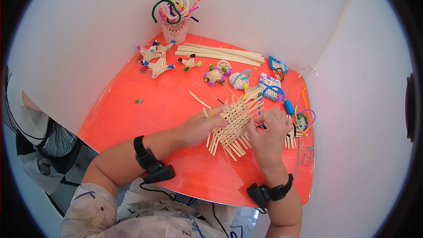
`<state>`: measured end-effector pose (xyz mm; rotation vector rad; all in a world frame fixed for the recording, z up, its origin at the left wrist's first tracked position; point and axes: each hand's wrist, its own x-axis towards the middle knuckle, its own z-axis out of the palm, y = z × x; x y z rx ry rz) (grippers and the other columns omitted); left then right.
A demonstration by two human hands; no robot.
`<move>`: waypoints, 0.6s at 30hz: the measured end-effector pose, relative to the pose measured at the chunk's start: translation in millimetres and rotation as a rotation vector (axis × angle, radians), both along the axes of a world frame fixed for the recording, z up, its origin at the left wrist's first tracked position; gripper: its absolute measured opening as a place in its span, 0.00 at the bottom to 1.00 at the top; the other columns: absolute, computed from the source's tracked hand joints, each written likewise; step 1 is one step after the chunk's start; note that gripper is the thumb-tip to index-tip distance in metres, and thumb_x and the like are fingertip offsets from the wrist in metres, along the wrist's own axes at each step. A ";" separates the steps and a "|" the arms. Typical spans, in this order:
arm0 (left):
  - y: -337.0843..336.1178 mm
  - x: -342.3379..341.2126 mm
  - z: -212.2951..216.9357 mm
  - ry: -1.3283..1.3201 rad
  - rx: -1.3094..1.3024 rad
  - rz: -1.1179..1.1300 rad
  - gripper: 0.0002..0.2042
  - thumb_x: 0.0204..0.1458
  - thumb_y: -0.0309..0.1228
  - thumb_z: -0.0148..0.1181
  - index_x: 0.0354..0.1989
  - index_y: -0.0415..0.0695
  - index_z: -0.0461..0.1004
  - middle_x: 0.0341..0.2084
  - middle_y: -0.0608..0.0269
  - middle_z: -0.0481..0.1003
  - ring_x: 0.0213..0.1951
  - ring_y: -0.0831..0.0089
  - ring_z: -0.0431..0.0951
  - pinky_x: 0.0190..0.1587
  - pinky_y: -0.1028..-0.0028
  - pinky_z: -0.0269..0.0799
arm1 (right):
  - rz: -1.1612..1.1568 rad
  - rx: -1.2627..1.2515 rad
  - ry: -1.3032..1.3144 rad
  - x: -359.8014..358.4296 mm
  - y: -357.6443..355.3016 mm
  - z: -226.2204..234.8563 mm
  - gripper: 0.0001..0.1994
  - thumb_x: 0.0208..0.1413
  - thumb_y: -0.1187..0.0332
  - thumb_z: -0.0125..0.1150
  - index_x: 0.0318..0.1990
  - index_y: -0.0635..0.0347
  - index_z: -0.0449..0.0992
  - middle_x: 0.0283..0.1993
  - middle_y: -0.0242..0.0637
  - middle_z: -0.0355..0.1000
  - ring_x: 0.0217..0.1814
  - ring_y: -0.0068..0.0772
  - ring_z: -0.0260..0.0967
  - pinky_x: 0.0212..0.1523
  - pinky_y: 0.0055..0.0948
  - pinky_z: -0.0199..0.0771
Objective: The person is weaving bamboo sticks to create a decorative mat or base.
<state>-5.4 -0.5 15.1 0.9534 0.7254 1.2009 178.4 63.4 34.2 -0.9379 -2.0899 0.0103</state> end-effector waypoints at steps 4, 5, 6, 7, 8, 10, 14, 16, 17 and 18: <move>0.9 -0.9 -2.4 -0.023 0.011 0.004 0.25 0.57 0.24 0.40 0.65 0.38 0.55 0.56 0.58 0.68 0.57 0.73 0.69 0.60 0.72 0.62 | -0.009 -0.012 -0.006 -0.5 -1.1 0.0 0.10 0.39 0.73 0.67 0.23 0.52 0.68 0.28 0.29 0.64 0.38 0.33 0.63 0.47 0.36 0.50; 0.6 -0.8 -1.8 -0.031 0.015 0.011 0.24 0.57 0.23 0.39 0.65 0.38 0.55 0.56 0.58 0.68 0.57 0.74 0.69 0.60 0.72 0.62 | -0.003 -0.029 0.005 -0.7 -1.2 0.3 0.10 0.40 0.73 0.67 0.23 0.53 0.69 0.29 0.29 0.65 0.38 0.32 0.63 0.47 0.36 0.50; 0.3 -1.0 -1.5 -0.039 0.020 0.018 0.24 0.57 0.23 0.39 0.65 0.37 0.55 0.55 0.59 0.69 0.56 0.74 0.69 0.60 0.72 0.62 | 0.000 -0.029 0.005 -0.8 -1.3 0.5 0.10 0.40 0.73 0.67 0.23 0.53 0.69 0.29 0.29 0.65 0.38 0.32 0.63 0.47 0.36 0.50; 0.6 -1.9 -2.4 -0.039 0.019 0.021 0.24 0.57 0.23 0.39 0.65 0.37 0.55 0.55 0.59 0.69 0.56 0.74 0.69 0.60 0.72 0.62 | 0.000 -0.051 0.023 -0.9 -1.2 0.8 0.09 0.41 0.73 0.67 0.24 0.53 0.69 0.29 0.29 0.66 0.38 0.31 0.63 0.48 0.36 0.50; 1.3 -2.8 -3.7 -0.022 0.026 0.016 0.25 0.57 0.23 0.39 0.65 0.38 0.54 0.55 0.59 0.68 0.56 0.74 0.69 0.60 0.72 0.62 | 0.000 -0.072 0.040 -0.4 -1.1 1.1 0.08 0.42 0.72 0.67 0.25 0.53 0.70 0.30 0.28 0.66 0.38 0.30 0.64 0.49 0.36 0.51; 1.3 -4.1 -3.3 -0.007 0.031 0.012 0.25 0.58 0.23 0.39 0.66 0.38 0.54 0.56 0.59 0.68 0.56 0.74 0.69 0.60 0.72 0.62 | 0.008 -0.118 0.078 3.4 2.5 -1.5 0.08 0.43 0.72 0.66 0.29 0.54 0.71 0.33 0.29 0.67 0.40 0.31 0.64 0.50 0.36 0.51; 0.1 -4.2 -1.2 0.141 0.054 0.029 0.27 0.59 0.24 0.40 0.69 0.39 0.48 0.61 0.56 0.63 0.61 0.71 0.64 0.63 0.70 0.59 | -0.052 -0.115 0.151 3.5 5.0 0.8 0.15 0.44 0.72 0.66 0.41 0.57 0.70 0.41 0.34 0.67 0.48 0.37 0.62 0.52 0.39 0.53; -0.6 -4.4 -2.7 0.229 0.077 0.051 0.27 0.60 0.24 0.39 0.69 0.40 0.48 0.61 0.58 0.63 0.62 0.74 0.63 0.63 0.71 0.58 | -0.030 -0.110 0.135 3.4 6.5 2.0 0.17 0.45 0.72 0.66 0.43 0.58 0.68 0.43 0.35 0.67 0.50 0.39 0.61 0.52 0.40 0.53; -0.8 -5.3 -3.6 0.264 0.126 0.033 0.27 0.60 0.24 0.39 0.69 0.39 0.47 0.62 0.58 0.61 0.63 0.74 0.61 0.64 0.71 0.56 | -0.009 -0.105 0.118 3.2 7.1 1.5 0.19 0.45 0.71 0.66 0.45 0.59 0.67 0.45 0.36 0.66 0.52 0.41 0.59 0.52 0.41 0.54; -0.8 -5.8 -4.5 0.299 0.174 0.014 0.27 0.60 0.25 0.38 0.70 0.39 0.45 0.63 0.58 0.60 0.64 0.73 0.59 0.65 0.71 0.54 | -0.009 -0.108 0.118 2.9 7.3 0.0 0.19 0.45 0.71 0.66 0.45 0.59 0.67 0.45 0.36 0.66 0.52 0.41 0.59 0.52 0.41 0.54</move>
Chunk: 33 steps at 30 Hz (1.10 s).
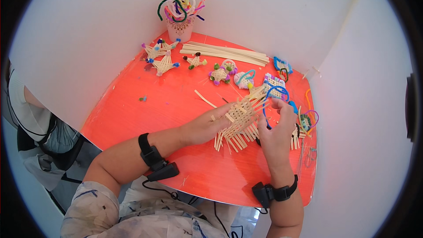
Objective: The person is weaving bamboo sticks to create a decorative mat or base.
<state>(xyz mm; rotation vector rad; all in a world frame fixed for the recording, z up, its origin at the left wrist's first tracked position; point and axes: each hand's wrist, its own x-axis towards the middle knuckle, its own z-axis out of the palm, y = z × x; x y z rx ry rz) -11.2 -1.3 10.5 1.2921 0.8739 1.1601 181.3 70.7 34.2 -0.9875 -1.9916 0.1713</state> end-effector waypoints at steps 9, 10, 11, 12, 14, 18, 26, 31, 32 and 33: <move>-1.9 -0.4 1.4 0.033 0.077 -0.075 0.28 0.58 0.22 0.38 0.69 0.37 0.45 0.64 0.56 0.58 0.66 0.71 0.57 0.67 0.70 0.51 | -0.013 -0.085 -0.052 1.8 0.1 -0.9 0.20 0.44 0.71 0.66 0.46 0.59 0.68 0.43 0.35 0.67 0.50 0.39 0.60 0.52 0.41 0.54; -2.6 -0.6 2.6 0.034 0.076 -0.075 0.28 0.58 0.22 0.38 0.69 0.37 0.45 0.64 0.56 0.58 0.66 0.71 0.57 0.67 0.70 0.51 | -0.006 -0.084 -0.036 1.9 0.3 -1.6 0.20 0.44 0.71 0.66 0.46 0.59 0.68 0.43 0.35 0.67 0.50 0.39 0.60 0.52 0.41 0.54; -3.4 -1.7 3.7 0.022 0.062 -0.095 0.27 0.61 0.26 0.39 0.69 0.38 0.45 0.64 0.56 0.57 0.66 0.71 0.56 0.66 0.70 0.52 | 0.002 -0.084 -0.021 1.1 0.8 -2.4 0.20 0.44 0.71 0.66 0.46 0.59 0.68 0.43 0.34 0.67 0.50 0.39 0.61 0.52 0.41 0.55; -3.9 -2.7 4.2 0.010 0.047 -0.115 0.27 0.63 0.31 0.40 0.69 0.38 0.44 0.65 0.57 0.57 0.66 0.71 0.56 0.66 0.69 0.53 | 0.005 -0.085 -0.022 0.6 1.3 -2.8 0.20 0.44 0.71 0.66 0.46 0.59 0.68 0.43 0.34 0.67 0.50 0.39 0.61 0.52 0.41 0.55; -3.0 -2.9 3.5 0.004 0.028 -0.108 0.27 0.63 0.31 0.40 0.70 0.38 0.44 0.65 0.57 0.57 0.66 0.72 0.56 0.66 0.69 0.54 | -0.004 -0.079 -0.076 1.7 1.9 -3.3 0.20 0.44 0.71 0.66 0.46 0.59 0.69 0.43 0.35 0.67 0.50 0.39 0.61 0.52 0.41 0.55; -0.2 -4.1 -1.5 0.003 0.020 -0.107 0.27 0.63 0.32 0.41 0.69 0.38 0.44 0.64 0.57 0.58 0.65 0.72 0.57 0.65 0.70 0.55 | -0.004 -0.095 -0.030 3.5 2.6 -6.3 0.19 0.45 0.70 0.65 0.46 0.58 0.70 0.42 0.36 0.67 0.49 0.40 0.61 0.52 0.41 0.55; -0.2 -2.2 1.3 -0.005 0.006 -0.075 0.26 0.62 0.27 0.42 0.69 0.38 0.48 0.62 0.57 0.61 0.63 0.73 0.61 0.64 0.71 0.56 | -0.008 -0.069 -0.065 3.5 0.8 -2.5 0.15 0.42 0.70 0.66 0.38 0.57 0.70 0.38 0.33 0.67 0.45 0.38 0.61 0.47 0.40 0.56; 0.0 -3.2 2.8 -0.033 -0.015 -0.083 0.25 0.62 0.27 0.43 0.68 0.38 0.49 0.61 0.58 0.63 0.63 0.74 0.61 0.64 0.71 0.57 | -0.004 -0.051 -0.069 2.3 0.4 -1.2 0.14 0.42 0.70 0.67 0.36 0.56 0.70 0.38 0.33 0.67 0.45 0.38 0.61 0.47 0.39 0.56; 0.0 -3.1 3.9 -0.042 -0.026 -0.088 0.25 0.62 0.27 0.43 0.68 0.39 0.49 0.61 0.58 0.63 0.63 0.73 0.61 0.64 0.71 0.57 | -0.001 -0.055 -0.069 2.5 0.0 -0.5 0.14 0.41 0.70 0.67 0.36 0.56 0.70 0.38 0.33 0.67 0.45 0.38 0.61 0.47 0.39 0.56; 0.0 -3.1 4.5 -0.052 -0.037 -0.093 0.25 0.62 0.27 0.43 0.68 0.39 0.49 0.61 0.58 0.63 0.63 0.73 0.61 0.64 0.71 0.57 | -0.001 -0.055 -0.070 2.8 0.0 -0.1 0.14 0.41 0.70 0.67 0.36 0.56 0.70 0.38 0.33 0.67 0.45 0.38 0.61 0.47 0.39 0.56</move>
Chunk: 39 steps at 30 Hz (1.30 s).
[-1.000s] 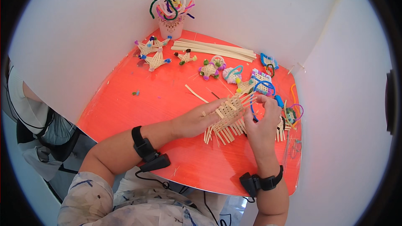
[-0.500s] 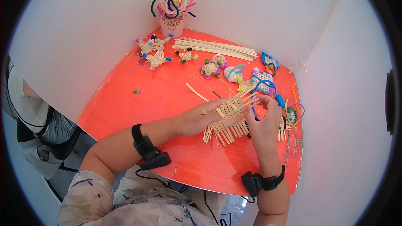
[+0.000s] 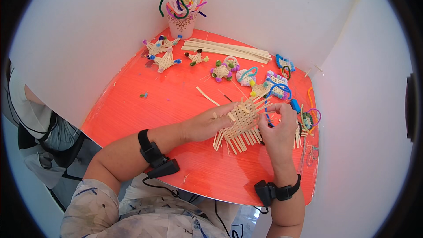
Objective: The person is weaving bamboo sticks to create a decorative mat or base.
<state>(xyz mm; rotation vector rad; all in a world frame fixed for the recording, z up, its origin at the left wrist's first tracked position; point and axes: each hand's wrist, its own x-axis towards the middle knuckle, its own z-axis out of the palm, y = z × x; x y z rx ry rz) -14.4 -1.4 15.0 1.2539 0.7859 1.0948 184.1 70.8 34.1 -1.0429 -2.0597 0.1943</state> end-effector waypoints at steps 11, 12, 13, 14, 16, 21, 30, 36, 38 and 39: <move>0.4 -1.3 -1.3 0.033 0.036 0.010 0.25 0.62 0.27 0.43 0.68 0.38 0.49 0.61 0.58 0.63 0.62 0.72 0.62 0.63 0.71 0.58 | 0.023 0.049 -0.026 0.4 0.5 1.3 0.11 0.40 0.71 0.68 0.30 0.55 0.70 0.33 0.32 0.66 0.43 0.39 0.62 0.46 0.38 0.56; 1.3 -0.9 -2.6 0.016 0.049 0.005 0.25 0.62 0.27 0.43 0.68 0.38 0.49 0.61 0.57 0.63 0.62 0.72 0.62 0.63 0.71 0.58 | 0.021 0.050 -0.027 0.5 0.1 1.3 0.11 0.40 0.71 0.68 0.30 0.55 0.70 0.33 0.32 0.66 0.43 0.39 0.62 0.46 0.38 0.56; 1.3 -0.5 -1.9 0.015 0.049 0.003 0.25 0.62 0.27 0.43 0.68 0.38 0.49 0.61 0.57 0.63 0.62 0.72 0.62 0.63 0.71 0.58 | 0.014 0.081 -0.047 0.5 -0.6 1.1 0.11 0.39 0.72 0.67 0.30 0.55 0.70 0.33 0.33 0.66 0.43 0.39 0.62 0.46 0.39 0.56; 1.4 -0.8 -1.3 0.008 0.042 -0.004 0.25 0.62 0.27 0.43 0.68 0.38 0.49 0.61 0.57 0.63 0.62 0.72 0.62 0.63 0.71 0.58 | 0.009 0.112 -0.064 -0.5 -0.5 0.2 0.11 0.39 0.72 0.67 0.29 0.54 0.69 0.33 0.33 0.66 0.43 0.38 0.62 0.46 0.39 0.56; 2.1 -1.1 -3.3 0.002 0.036 -0.010 0.25 0.62 0.26 0.43 0.68 0.38 0.49 0.61 0.57 0.63 0.62 0.72 0.63 0.63 0.71 0.58 | 0.007 0.120 -0.071 -2.1 0.0 -0.6 0.11 0.39 0.72 0.67 0.29 0.54 0.69 0.32 0.33 0.66 0.42 0.38 0.62 0.46 0.39 0.56; -2.3 4.4 4.4 -0.090 -0.024 -0.027 0.26 0.62 0.25 0.43 0.69 0.39 0.48 0.62 0.59 0.62 0.62 0.73 0.62 0.64 0.70 0.58 | -0.006 0.150 -0.074 -3.1 -1.1 -0.8 0.12 0.38 0.72 0.68 0.28 0.53 0.68 0.31 0.31 0.65 0.42 0.37 0.62 0.47 0.38 0.55; -3.7 14.2 1.5 -0.122 -0.015 -0.016 0.28 0.59 0.23 0.39 0.69 0.39 0.45 0.60 0.58 0.64 0.60 0.75 0.64 0.62 0.72 0.61 | -0.043 0.261 -0.079 -6.1 -6.9 6.4 0.12 0.36 0.73 0.69 0.26 0.52 0.70 0.35 0.27 0.68 0.49 0.39 0.59 0.49 0.42 0.49; -2.8 13.4 -5.4 -0.097 0.049 -0.036 0.27 0.63 0.25 0.41 0.70 0.40 0.44 0.63 0.59 0.60 0.63 0.74 0.61 0.64 0.71 0.58 | -0.002 0.237 -0.051 -3.6 -8.9 6.7 0.11 0.36 0.74 0.70 0.25 0.52 0.70 0.37 0.27 0.69 0.49 0.38 0.59 0.49 0.41 0.49; -2.7 12.6 -7.1 -0.107 0.031 -0.010 0.26 0.63 0.25 0.40 0.69 0.40 0.44 0.63 0.59 0.60 0.62 0.74 0.62 0.64 0.71 0.58 | 0.002 0.242 -0.042 -5.0 -9.9 6.8 0.12 0.37 0.73 0.70 0.26 0.52 0.70 0.37 0.27 0.69 0.50 0.38 0.59 0.49 0.41 0.48; -2.9 12.3 -7.2 -0.118 0.013 0.014 0.26 0.63 0.26 0.40 0.69 0.39 0.45 0.62 0.59 0.61 0.62 0.74 0.62 0.63 0.71 0.58 | 0.003 0.243 -0.041 -5.4 -10.0 7.1 0.12 0.37 0.73 0.70 0.26 0.52 0.70 0.37 0.27 0.69 0.50 0.38 0.59 0.49 0.41 0.48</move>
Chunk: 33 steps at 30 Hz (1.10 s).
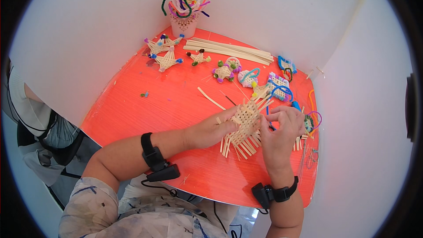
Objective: The person is weaving bamboo sticks to create a decorative mat or base.
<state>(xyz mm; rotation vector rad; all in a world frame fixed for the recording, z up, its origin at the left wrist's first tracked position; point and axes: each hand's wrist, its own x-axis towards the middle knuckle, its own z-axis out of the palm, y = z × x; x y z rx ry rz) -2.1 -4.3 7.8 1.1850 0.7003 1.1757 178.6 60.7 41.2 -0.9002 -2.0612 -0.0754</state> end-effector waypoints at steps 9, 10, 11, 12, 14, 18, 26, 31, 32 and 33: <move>4.0 -3.6 -0.1 -0.017 0.009 0.094 0.26 0.63 0.26 0.40 0.69 0.38 0.46 0.60 0.57 0.64 0.60 0.73 0.65 0.61 0.71 0.61 | -0.065 0.010 0.018 1.5 -1.8 3.0 0.10 0.42 0.74 0.69 0.31 0.51 0.74 0.44 0.29 0.67 0.53 0.38 0.57 0.49 0.41 0.48; 3.4 -3.9 0.7 -0.017 0.010 0.094 0.26 0.63 0.26 0.40 0.69 0.38 0.46 0.60 0.57 0.64 0.60 0.73 0.65 0.61 0.71 0.61 | -0.072 -0.012 0.018 1.9 -2.5 3.9 0.10 0.42 0.74 0.68 0.31 0.51 0.74 0.45 0.30 0.66 0.54 0.39 0.56 0.50 0.43 0.48; 2.8 -3.8 2.5 -0.014 0.002 0.095 0.26 0.63 0.26 0.41 0.69 0.38 0.46 0.60 0.57 0.64 0.60 0.73 0.65 0.61 0.71 0.60 | -0.080 -0.034 0.017 2.3 -2.6 4.0 0.10 0.41 0.75 0.68 0.31 0.51 0.74 0.46 0.30 0.66 0.55 0.39 0.56 0.50 0.44 0.49; 2.6 -3.7 3.4 -0.010 -0.006 0.096 0.26 0.63 0.26 0.41 0.69 0.38 0.46 0.60 0.57 0.64 0.60 0.72 0.65 0.61 0.71 0.60 | -0.081 -0.034 0.017 2.3 -3.1 3.9 0.10 0.41 0.75 0.68 0.31 0.51 0.74 0.46 0.30 0.66 0.55 0.39 0.56 0.50 0.44 0.49; 3.2 -2.7 0.0 -0.022 -0.007 0.087 0.26 0.63 0.26 0.41 0.69 0.38 0.46 0.60 0.57 0.64 0.60 0.72 0.65 0.62 0.71 0.60 | -0.111 0.053 0.006 1.2 -4.1 3.4 0.09 0.39 0.76 0.68 0.29 0.53 0.74 0.48 0.32 0.66 0.57 0.43 0.54 0.52 0.47 0.49; 0.4 -0.7 6.6 -0.028 -0.017 0.079 0.26 0.62 0.26 0.41 0.68 0.38 0.47 0.61 0.56 0.63 0.61 0.71 0.65 0.62 0.70 0.60 | -0.089 0.137 -0.041 -0.4 -7.5 7.3 0.09 0.37 0.76 0.68 0.27 0.54 0.74 0.51 0.33 0.67 0.58 0.45 0.54 0.53 0.47 0.48; 2.1 0.3 2.8 -0.109 -0.018 0.054 0.26 0.61 0.26 0.41 0.68 0.38 0.48 0.60 0.56 0.64 0.60 0.71 0.66 0.61 0.70 0.62 | -0.026 0.069 -0.023 -1.8 -7.0 0.3 0.08 0.38 0.76 0.68 0.27 0.54 0.75 0.50 0.30 0.69 0.56 0.43 0.56 0.52 0.46 0.48; -0.9 3.6 10.4 -0.066 -0.042 0.035 0.26 0.62 0.26 0.41 0.69 0.39 0.46 0.60 0.58 0.64 0.60 0.72 0.65 0.61 0.71 0.61 | -0.041 0.062 -0.029 -2.0 -8.7 1.6 0.08 0.38 0.74 0.69 0.27 0.53 0.75 0.48 0.28 0.71 0.55 0.42 0.56 0.52 0.45 0.47; -3.3 5.4 13.8 -0.047 -0.026 0.042 0.26 0.63 0.27 0.41 0.69 0.39 0.45 0.61 0.58 0.63 0.61 0.73 0.64 0.62 0.71 0.60 | -0.039 0.057 -0.029 -2.3 -8.7 1.3 0.08 0.38 0.74 0.69 0.27 0.53 0.75 0.47 0.28 0.71 0.55 0.41 0.57 0.51 0.44 0.47; -4.5 6.2 15.2 -0.028 -0.011 0.050 0.26 0.63 0.27 0.41 0.69 0.39 0.44 0.61 0.59 0.62 0.61 0.74 0.64 0.62 0.71 0.60 | -0.038 0.056 -0.028 -3.2 -9.3 1.1 0.08 0.38 0.74 0.69 0.27 0.53 0.75 0.47 0.28 0.71 0.55 0.41 0.57 0.51 0.44 0.47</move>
